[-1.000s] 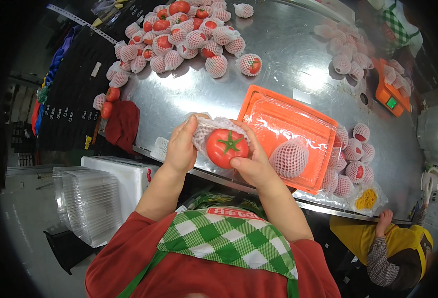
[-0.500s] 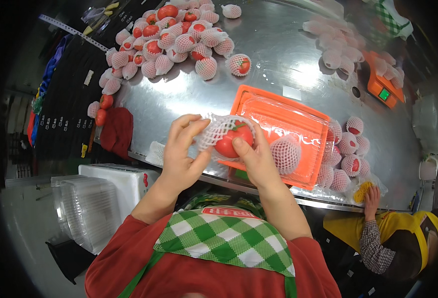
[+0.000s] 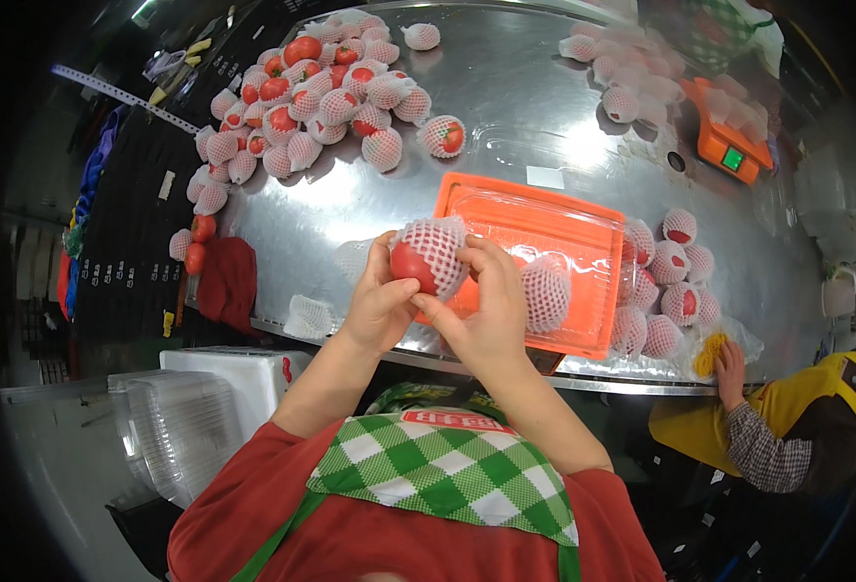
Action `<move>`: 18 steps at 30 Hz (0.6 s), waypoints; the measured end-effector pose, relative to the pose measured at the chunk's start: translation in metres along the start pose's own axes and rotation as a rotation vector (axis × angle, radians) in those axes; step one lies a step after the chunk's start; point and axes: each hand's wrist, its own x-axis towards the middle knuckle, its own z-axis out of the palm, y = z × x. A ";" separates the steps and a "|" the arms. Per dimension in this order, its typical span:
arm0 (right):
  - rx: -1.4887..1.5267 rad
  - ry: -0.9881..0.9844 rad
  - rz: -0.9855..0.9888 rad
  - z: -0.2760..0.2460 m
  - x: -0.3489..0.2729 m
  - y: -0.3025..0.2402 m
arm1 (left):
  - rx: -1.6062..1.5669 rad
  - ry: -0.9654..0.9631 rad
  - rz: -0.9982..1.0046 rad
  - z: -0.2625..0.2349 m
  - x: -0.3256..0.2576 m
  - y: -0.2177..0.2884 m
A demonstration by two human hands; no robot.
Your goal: The person removes foam nets from individual tomatoes and places them into a clear plastic tray. The person then closes the tray and sets it aside before repeating the process with a new tray.
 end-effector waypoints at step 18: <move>0.262 0.112 0.150 -0.032 -0.005 -0.005 | -0.045 -0.226 -0.164 -0.004 0.007 -0.010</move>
